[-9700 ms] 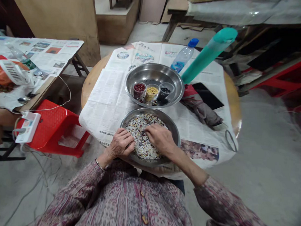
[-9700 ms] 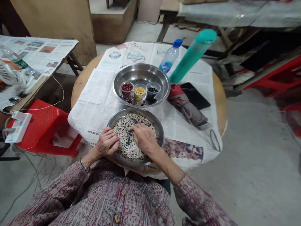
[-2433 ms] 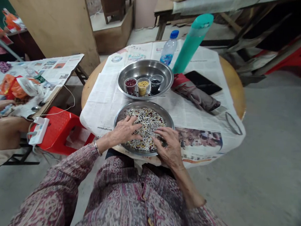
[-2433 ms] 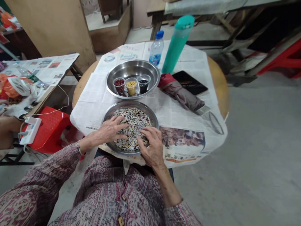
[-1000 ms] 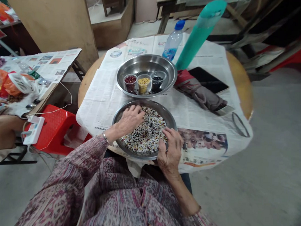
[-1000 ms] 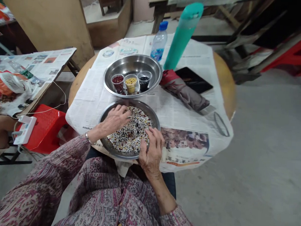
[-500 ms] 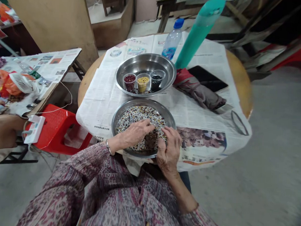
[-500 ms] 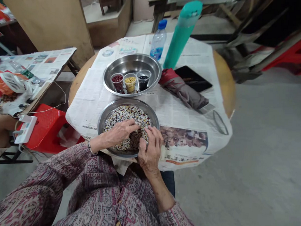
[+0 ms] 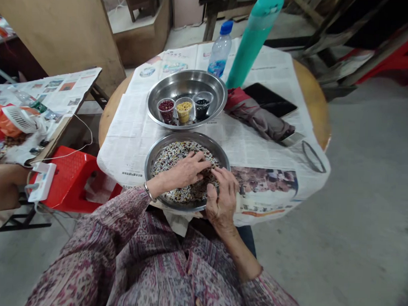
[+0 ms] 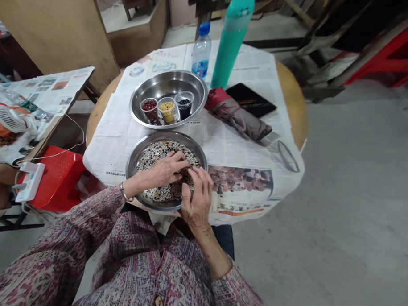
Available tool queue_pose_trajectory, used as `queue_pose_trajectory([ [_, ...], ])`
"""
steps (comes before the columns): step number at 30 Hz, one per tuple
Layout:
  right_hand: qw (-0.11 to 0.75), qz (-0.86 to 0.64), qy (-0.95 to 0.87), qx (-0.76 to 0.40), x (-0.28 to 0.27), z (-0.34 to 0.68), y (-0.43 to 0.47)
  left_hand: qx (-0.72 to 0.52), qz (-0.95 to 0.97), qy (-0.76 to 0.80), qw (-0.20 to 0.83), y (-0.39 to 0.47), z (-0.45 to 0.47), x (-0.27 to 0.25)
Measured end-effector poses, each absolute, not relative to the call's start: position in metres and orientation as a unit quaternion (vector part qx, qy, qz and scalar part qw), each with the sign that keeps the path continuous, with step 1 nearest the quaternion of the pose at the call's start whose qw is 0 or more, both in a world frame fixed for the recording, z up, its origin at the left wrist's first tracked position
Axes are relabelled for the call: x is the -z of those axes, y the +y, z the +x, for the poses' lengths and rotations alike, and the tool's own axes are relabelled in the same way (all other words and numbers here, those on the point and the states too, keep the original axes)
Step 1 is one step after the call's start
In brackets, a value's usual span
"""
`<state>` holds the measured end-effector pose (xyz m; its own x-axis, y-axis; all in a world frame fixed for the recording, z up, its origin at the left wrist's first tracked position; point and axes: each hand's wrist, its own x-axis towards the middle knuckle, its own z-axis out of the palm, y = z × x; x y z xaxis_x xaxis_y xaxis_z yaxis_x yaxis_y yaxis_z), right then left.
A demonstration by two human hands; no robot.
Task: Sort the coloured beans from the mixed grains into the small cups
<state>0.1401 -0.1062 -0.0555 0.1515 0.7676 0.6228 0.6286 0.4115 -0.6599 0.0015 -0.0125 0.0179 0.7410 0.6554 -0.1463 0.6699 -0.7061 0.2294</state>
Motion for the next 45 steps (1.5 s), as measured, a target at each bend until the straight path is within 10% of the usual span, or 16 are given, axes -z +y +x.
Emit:
queue_pose_trajectory([
  [45,0.536,-0.542,-0.644,-0.064,0.056,0.140,-0.106,0.031,0.892,0.429,0.137,-0.032,-0.014,-0.032],
])
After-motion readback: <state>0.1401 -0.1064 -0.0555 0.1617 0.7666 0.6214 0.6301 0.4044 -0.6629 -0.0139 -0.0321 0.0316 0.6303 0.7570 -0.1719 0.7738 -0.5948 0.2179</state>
